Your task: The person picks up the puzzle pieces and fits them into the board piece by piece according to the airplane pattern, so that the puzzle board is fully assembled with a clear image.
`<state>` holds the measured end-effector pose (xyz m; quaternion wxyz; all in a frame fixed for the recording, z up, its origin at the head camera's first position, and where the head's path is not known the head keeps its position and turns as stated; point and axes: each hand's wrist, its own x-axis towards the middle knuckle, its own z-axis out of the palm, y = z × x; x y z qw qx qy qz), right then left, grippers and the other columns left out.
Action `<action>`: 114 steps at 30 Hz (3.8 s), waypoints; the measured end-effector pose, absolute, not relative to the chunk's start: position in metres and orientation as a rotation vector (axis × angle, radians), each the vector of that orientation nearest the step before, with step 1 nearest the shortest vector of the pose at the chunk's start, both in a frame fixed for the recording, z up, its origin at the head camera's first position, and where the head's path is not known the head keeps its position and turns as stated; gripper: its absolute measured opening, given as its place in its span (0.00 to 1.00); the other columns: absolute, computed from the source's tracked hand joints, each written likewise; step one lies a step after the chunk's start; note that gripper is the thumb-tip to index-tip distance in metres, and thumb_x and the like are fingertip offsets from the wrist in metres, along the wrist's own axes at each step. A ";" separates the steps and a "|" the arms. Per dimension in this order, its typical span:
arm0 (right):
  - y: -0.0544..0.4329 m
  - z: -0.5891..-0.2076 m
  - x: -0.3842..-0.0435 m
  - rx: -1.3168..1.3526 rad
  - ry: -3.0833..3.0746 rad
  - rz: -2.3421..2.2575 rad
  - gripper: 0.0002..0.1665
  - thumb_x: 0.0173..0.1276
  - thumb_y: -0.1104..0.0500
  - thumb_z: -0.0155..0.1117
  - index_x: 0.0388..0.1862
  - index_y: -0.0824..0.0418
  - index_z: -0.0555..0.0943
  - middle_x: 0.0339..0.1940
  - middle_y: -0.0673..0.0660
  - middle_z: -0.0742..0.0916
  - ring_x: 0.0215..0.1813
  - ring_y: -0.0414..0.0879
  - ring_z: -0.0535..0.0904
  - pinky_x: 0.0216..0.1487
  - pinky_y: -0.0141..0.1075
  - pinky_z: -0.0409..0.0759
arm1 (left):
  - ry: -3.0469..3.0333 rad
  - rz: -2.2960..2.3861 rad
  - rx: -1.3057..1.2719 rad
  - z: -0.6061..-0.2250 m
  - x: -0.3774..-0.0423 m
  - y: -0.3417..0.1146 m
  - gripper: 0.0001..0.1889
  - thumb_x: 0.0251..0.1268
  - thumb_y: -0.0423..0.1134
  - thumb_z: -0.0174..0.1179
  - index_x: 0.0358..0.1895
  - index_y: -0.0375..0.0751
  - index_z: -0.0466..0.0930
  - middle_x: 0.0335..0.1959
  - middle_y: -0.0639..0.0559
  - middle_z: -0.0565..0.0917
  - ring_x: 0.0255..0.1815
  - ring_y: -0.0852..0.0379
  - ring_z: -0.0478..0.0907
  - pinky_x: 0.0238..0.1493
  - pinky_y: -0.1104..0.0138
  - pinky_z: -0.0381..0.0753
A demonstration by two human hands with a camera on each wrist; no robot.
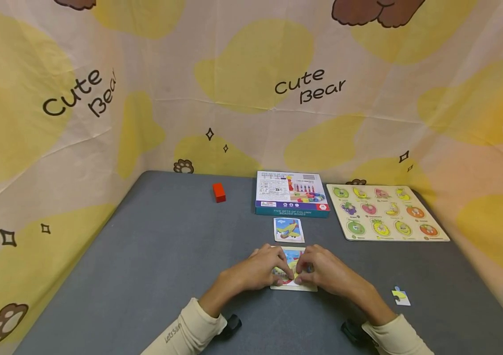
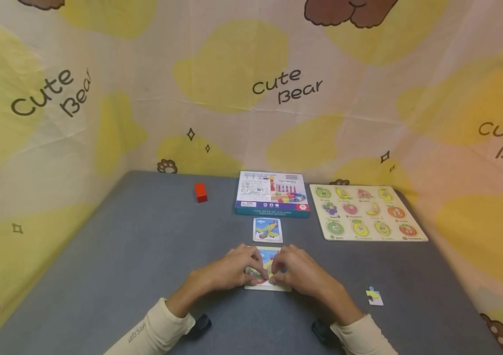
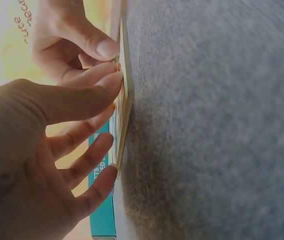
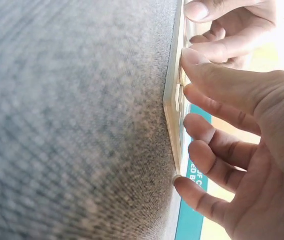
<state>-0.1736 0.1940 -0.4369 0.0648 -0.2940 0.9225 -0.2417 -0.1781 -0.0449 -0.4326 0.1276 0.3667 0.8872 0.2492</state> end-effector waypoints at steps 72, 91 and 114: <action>0.406 -0.454 -0.104 -0.591 3.132 -0.807 0.16 0.48 0.56 0.89 0.32 0.43 0.88 0.34 0.34 0.83 0.37 0.26 0.75 0.37 0.24 0.71 | 2.523 0.791 1.002 -0.439 -0.183 -0.047 0.11 0.70 0.40 0.72 0.51 0.61 0.94 0.54 0.62 0.81 0.56 0.62 0.68 0.57 0.62 0.69; 0.378 -0.448 -0.111 -0.584 3.145 -0.793 0.15 0.51 0.53 0.88 0.32 0.42 0.87 0.31 0.34 0.82 0.36 0.27 0.74 0.36 0.27 0.73 | 2.526 0.792 1.002 -0.439 -0.183 -0.048 0.11 0.70 0.40 0.72 0.51 0.60 0.94 0.54 0.63 0.81 0.55 0.63 0.69 0.55 0.63 0.69; 0.269 -0.430 -0.161 -0.842 2.862 -0.776 0.10 0.61 0.45 0.83 0.37 0.43 0.89 0.38 0.37 0.84 0.44 0.33 0.74 0.46 0.35 0.77 | 2.515 0.810 0.996 -0.437 -0.181 -0.049 0.11 0.71 0.39 0.71 0.51 0.59 0.94 0.55 0.60 0.81 0.57 0.60 0.68 0.57 0.61 0.68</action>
